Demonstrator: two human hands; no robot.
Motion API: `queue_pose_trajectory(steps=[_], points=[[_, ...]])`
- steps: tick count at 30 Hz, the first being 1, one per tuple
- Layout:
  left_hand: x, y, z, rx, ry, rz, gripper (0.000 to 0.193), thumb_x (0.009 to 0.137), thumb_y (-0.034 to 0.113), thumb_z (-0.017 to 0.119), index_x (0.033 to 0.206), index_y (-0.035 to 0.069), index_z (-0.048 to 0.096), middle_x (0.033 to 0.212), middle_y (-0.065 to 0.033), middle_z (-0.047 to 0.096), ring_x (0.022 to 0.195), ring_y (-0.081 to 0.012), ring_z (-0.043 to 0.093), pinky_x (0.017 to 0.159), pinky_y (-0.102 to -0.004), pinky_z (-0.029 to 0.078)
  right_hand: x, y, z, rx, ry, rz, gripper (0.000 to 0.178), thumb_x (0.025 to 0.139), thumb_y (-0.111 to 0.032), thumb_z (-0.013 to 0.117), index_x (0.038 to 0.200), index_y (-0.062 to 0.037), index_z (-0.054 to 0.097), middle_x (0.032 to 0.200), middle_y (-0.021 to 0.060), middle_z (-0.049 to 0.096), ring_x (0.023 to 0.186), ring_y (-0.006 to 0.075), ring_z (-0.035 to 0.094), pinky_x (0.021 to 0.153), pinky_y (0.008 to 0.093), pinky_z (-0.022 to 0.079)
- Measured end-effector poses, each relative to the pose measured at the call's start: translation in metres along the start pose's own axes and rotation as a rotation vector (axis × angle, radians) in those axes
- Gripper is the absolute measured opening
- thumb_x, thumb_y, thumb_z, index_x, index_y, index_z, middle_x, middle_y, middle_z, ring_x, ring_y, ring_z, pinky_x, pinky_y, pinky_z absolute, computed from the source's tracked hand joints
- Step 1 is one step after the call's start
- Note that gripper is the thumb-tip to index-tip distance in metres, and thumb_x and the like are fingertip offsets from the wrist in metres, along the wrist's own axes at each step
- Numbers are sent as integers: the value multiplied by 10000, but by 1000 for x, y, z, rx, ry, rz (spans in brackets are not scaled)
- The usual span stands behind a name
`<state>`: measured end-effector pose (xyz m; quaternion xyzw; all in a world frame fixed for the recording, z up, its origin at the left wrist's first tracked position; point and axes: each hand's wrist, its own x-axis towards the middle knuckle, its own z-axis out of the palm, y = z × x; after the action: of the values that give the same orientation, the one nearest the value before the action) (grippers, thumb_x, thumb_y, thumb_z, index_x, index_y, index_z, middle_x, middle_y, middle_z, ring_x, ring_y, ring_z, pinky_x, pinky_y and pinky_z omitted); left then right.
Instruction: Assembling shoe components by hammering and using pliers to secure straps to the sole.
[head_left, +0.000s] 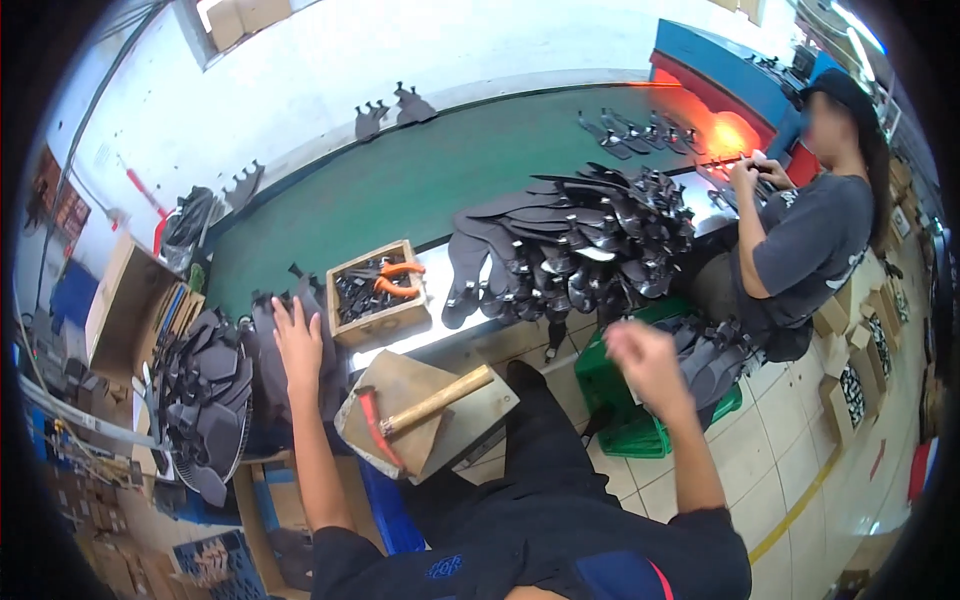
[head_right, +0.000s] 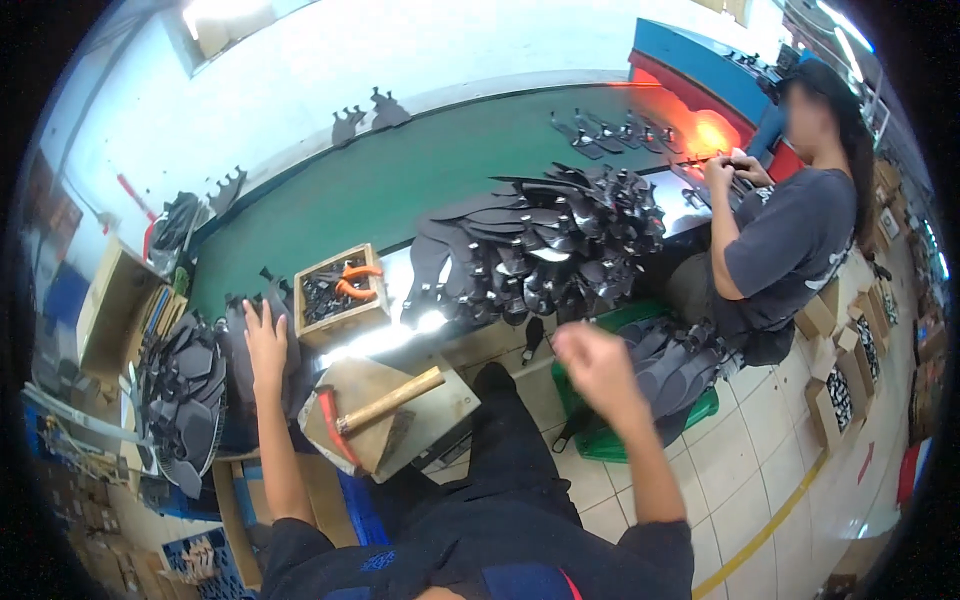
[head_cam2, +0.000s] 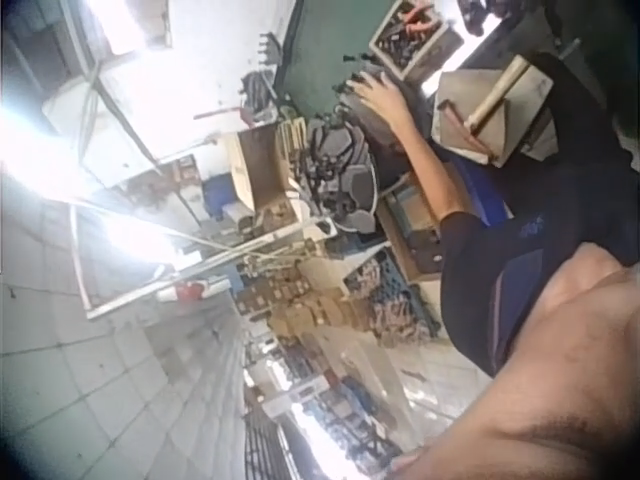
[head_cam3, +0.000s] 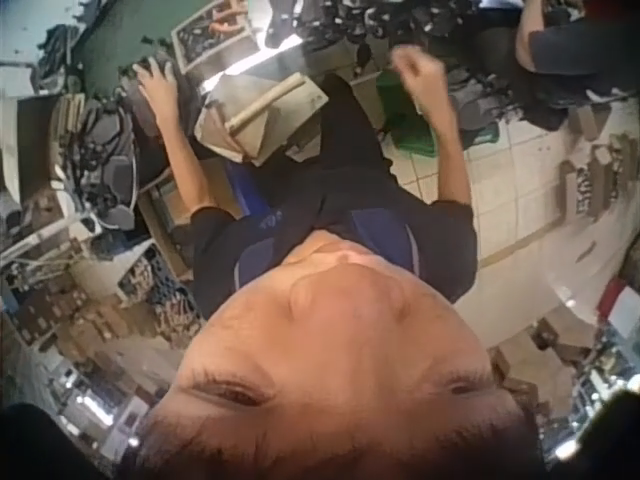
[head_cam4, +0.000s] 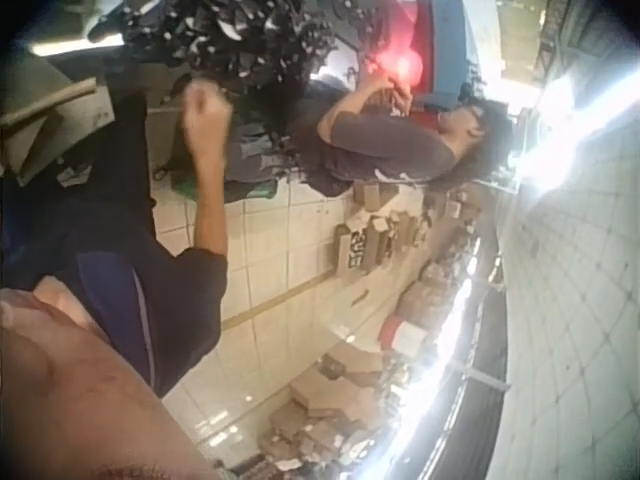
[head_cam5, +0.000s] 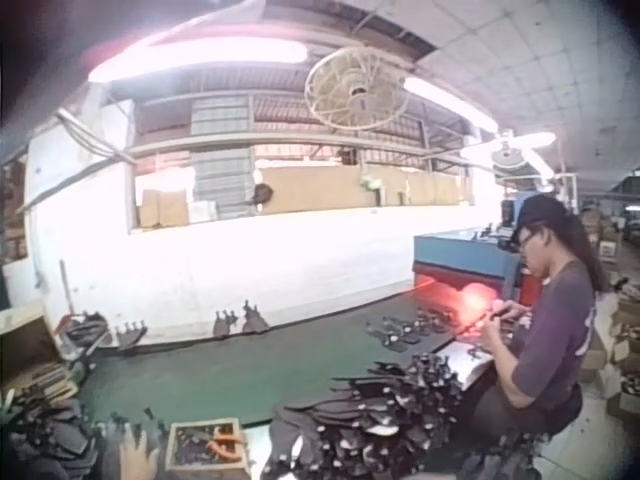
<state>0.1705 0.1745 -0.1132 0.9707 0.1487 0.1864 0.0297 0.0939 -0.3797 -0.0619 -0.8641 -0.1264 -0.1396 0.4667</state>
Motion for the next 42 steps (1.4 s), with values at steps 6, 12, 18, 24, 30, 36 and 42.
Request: queue_pose_trajectory(steps=[6,12,18,24,30,36,42], points=[[-18,23,-21,-117,68,-84,514,1000,329,549,1420,37,504,1634,-205,192,1509,-398,172,1183,-603,172,178,76,-70,-373,489,-78,213,984,-169,603,1034,36,629,784,130,651,676,210,603,660,347,492],[-60,59,-87,-181,181,72,503,931,272,644,1369,46,546,1618,-209,238,1507,-400,182,1169,-632,170,223,23,-32,-679,478,-429,237,841,-97,716,1058,-77,622,1091,86,616,1026,303,578,853,431,428],[-89,120,-185,-645,200,472,725,828,215,783,1428,-3,439,1501,-231,424,1405,-380,403,1155,-433,320,145,-176,25,-475,-51,-1183,331,716,-43,668,1044,-93,680,1045,53,595,1032,253,594,930,438,426],[-143,123,-208,-1729,-881,247,682,897,138,724,1456,-20,367,1383,-151,548,1218,-223,590,1013,-336,466,98,-200,107,-14,-291,-1331,404,814,-188,737,1205,-128,654,1154,64,619,1084,251,610,907,395,484],[-193,108,-154,-1872,-271,-103,614,946,33,636,1469,28,314,1451,-172,439,1160,-276,639,898,-373,593,54,-86,201,-240,-615,-713,896,836,-440,726,1510,-38,295,1344,232,524,1105,408,615,919,439,515],[-185,108,-152,-1833,17,-103,469,964,139,658,1340,81,385,1441,-191,426,1092,-318,663,798,-416,635,12,-14,171,-419,-558,-657,390,761,-246,770,1061,-75,591,736,93,682,668,310,685,576,430,540],[-133,92,-63,-911,208,31,487,920,242,706,1305,0,533,1352,-206,539,1216,-339,568,1032,-417,437,-36,29,115,-15,-462,-178,291,794,-196,761,711,-31,536,603,177,497,484,231,559,481,373,418]])
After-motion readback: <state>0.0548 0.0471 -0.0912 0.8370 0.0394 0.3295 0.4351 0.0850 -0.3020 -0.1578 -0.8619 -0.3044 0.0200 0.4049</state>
